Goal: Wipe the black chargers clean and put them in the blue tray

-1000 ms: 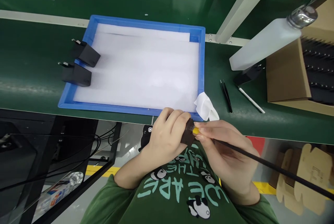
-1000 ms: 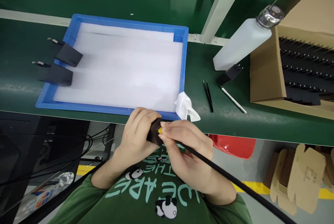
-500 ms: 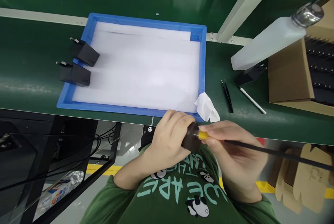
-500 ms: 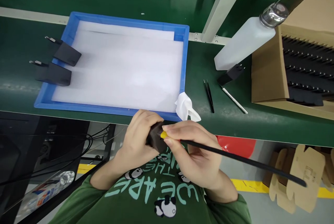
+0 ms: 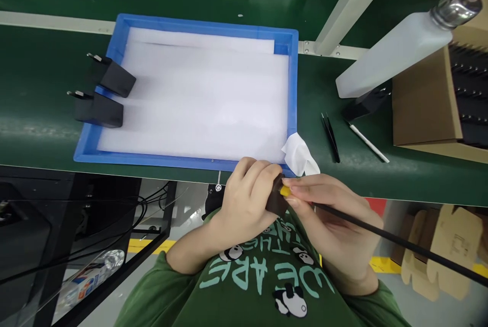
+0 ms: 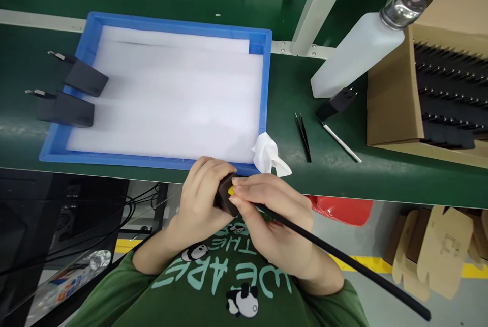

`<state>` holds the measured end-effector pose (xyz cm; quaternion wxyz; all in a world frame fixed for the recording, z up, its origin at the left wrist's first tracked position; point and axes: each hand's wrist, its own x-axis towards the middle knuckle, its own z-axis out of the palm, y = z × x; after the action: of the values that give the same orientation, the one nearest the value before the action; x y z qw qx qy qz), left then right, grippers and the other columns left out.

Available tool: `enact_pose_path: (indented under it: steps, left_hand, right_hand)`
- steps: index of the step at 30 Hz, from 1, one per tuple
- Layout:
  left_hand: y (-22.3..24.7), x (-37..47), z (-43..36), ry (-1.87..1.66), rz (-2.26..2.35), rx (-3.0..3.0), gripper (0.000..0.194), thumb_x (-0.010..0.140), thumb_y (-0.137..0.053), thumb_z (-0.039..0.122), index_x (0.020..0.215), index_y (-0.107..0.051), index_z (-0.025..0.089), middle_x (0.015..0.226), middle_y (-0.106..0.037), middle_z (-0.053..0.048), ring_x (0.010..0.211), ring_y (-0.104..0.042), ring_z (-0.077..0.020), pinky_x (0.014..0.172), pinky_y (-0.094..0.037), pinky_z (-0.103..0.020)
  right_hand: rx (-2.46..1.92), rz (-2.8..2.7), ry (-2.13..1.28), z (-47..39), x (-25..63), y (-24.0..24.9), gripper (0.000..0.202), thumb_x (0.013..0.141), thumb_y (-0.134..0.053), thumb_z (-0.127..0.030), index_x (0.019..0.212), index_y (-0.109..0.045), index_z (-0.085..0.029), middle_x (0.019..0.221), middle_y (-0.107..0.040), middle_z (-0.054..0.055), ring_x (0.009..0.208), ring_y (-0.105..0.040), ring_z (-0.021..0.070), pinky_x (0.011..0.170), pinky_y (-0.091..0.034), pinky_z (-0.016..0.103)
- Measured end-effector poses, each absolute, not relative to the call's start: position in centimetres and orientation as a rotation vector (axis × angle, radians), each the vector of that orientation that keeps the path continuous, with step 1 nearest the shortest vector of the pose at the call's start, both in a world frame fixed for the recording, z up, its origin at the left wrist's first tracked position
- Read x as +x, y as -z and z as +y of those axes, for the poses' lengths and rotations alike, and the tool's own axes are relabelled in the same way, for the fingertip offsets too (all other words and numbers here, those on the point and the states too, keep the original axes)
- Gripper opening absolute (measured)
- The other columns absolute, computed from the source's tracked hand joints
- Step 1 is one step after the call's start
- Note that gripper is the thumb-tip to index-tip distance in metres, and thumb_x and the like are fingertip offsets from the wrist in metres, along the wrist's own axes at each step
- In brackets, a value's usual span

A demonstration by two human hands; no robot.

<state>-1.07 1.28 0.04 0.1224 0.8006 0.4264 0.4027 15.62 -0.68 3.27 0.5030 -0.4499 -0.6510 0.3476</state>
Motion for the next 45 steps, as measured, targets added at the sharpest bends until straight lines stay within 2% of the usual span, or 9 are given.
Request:
enact_pose_path:
  steps: [8, 14, 18, 23, 29, 33, 37, 40, 45]
  left_hand:
    - [0.3, -1.1, 1.1, -1.106, 1.305, 2.331, 0.030, 0.089, -0.060, 0.010, 0.118, -0.052, 0.015, 0.096, -0.066, -0.011, 0.083, -0.058, -0.0241, 0.073, -0.053, -0.038]
    - [-2.1, -2.8, 0.6, -1.014, 1.158, 2.294, 0.054, 0.093, -0.076, 0.024, 0.138, -0.053, 0.006, 0.111, -0.066, -0.017, 0.102, -0.064, -0.0260, 0.085, -0.060, -0.038]
    - [-2.5, -4.2, 0.8, -0.950, 0.955, 1.961, 0.043, 0.085, -0.086, 0.038, 0.116, -0.063, 0.018, 0.103, -0.074, -0.009, 0.093, -0.074, -0.0207, 0.081, -0.064, -0.030]
    - [-1.2, -4.5, 0.4, -0.981, 0.849, 2.046, 0.049, 0.091, -0.078, 0.040, 0.129, -0.060, 0.016, 0.114, -0.079, -0.013, 0.103, -0.079, -0.0229, 0.091, -0.067, -0.031]
    - [0.1, -4.6, 0.2, -1.079, 0.801, 2.182, 0.038, 0.102, -0.063, 0.029, 0.134, -0.060, 0.008, 0.122, -0.075, -0.020, 0.118, -0.074, -0.0281, 0.102, -0.065, -0.039]
    - [0.2, -4.2, 0.2, -1.118, 0.843, 2.241, 0.042, 0.101, -0.064, 0.028, 0.138, -0.057, 0.008, 0.119, -0.076, -0.020, 0.117, -0.074, -0.0302, 0.098, -0.067, -0.042]
    - [0.1, -4.0, 0.0, -1.014, 0.938, 2.335, 0.039, 0.102, -0.062, 0.028, 0.136, -0.057, 0.010, 0.122, -0.075, -0.021, 0.115, -0.075, -0.0302, 0.098, -0.066, -0.044]
    - [-0.2, -3.9, 0.0, -0.974, 0.942, 2.383, 0.044, 0.101, -0.066, 0.039, 0.131, -0.057, 0.008, 0.116, -0.077, -0.021, 0.109, -0.077, -0.0291, 0.094, -0.067, -0.039]
    - [-1.0, -3.6, 0.2, -0.885, 0.953, 2.401, 0.040, 0.102, -0.064, 0.041, 0.125, -0.057, 0.008, 0.107, -0.079, -0.018, 0.095, -0.080, -0.0277, 0.081, -0.069, -0.037]
  right_hand:
    - [-1.098, -1.463, -0.902, 0.4, 15.2, -2.0, 0.023, 0.088, -0.074, -0.005, 0.099, -0.076, -0.025, 0.094, -0.075, 0.002, 0.087, -0.073, 0.0178, 0.078, -0.063, 0.031]
    - [-1.074, -1.401, -0.936, -0.6, 15.9, -1.9, 0.022, 0.093, -0.069, -0.012, 0.109, -0.078, -0.025, 0.090, -0.075, 0.002, 0.077, -0.069, 0.0171, 0.069, -0.060, 0.030]
    - [-0.993, -1.442, -0.941, -1.3, 16.5, -2.6, 0.024, 0.096, -0.065, -0.016, 0.114, -0.078, -0.023, 0.088, -0.077, 0.006, 0.075, -0.069, 0.0206, 0.062, -0.059, 0.033]
    - [-0.928, -1.406, -1.097, -1.2, 16.9, -2.6, 0.020, 0.095, -0.068, -0.019, 0.112, -0.078, -0.021, 0.079, -0.072, 0.004, 0.068, -0.065, 0.0168, 0.057, -0.056, 0.028]
    - [-0.926, -1.408, -1.174, -1.7, 16.8, -2.5, 0.029, 0.088, -0.072, -0.010, 0.113, -0.076, -0.023, 0.076, -0.074, 0.001, 0.058, -0.065, 0.0142, 0.054, -0.055, 0.026]
    - [-1.054, -1.420, -1.150, -1.9, 16.8, -3.2, 0.026, 0.089, -0.071, -0.010, 0.111, -0.074, -0.023, 0.084, -0.076, 0.002, 0.055, -0.064, 0.0127, 0.048, -0.052, 0.023]
    - [-1.198, -1.432, -1.089, -1.4, 17.3, -3.7, 0.002, 0.092, -0.072, -0.020, 0.090, -0.071, -0.021, 0.070, -0.067, 0.000, 0.056, -0.059, 0.0129, 0.046, -0.047, 0.022]
    - [-1.217, -1.439, -1.134, -1.1, 17.4, -3.6, 0.019, 0.095, -0.068, -0.021, 0.077, -0.064, -0.020, 0.063, -0.058, -0.001, 0.053, -0.052, 0.0113, 0.045, -0.041, 0.023]
    - [-1.129, -1.412, -1.312, -0.7, 17.4, -3.1, 0.026, 0.099, -0.062, -0.021, 0.073, -0.062, -0.019, 0.061, -0.053, -0.003, 0.048, -0.041, 0.0093, 0.042, -0.032, 0.024]
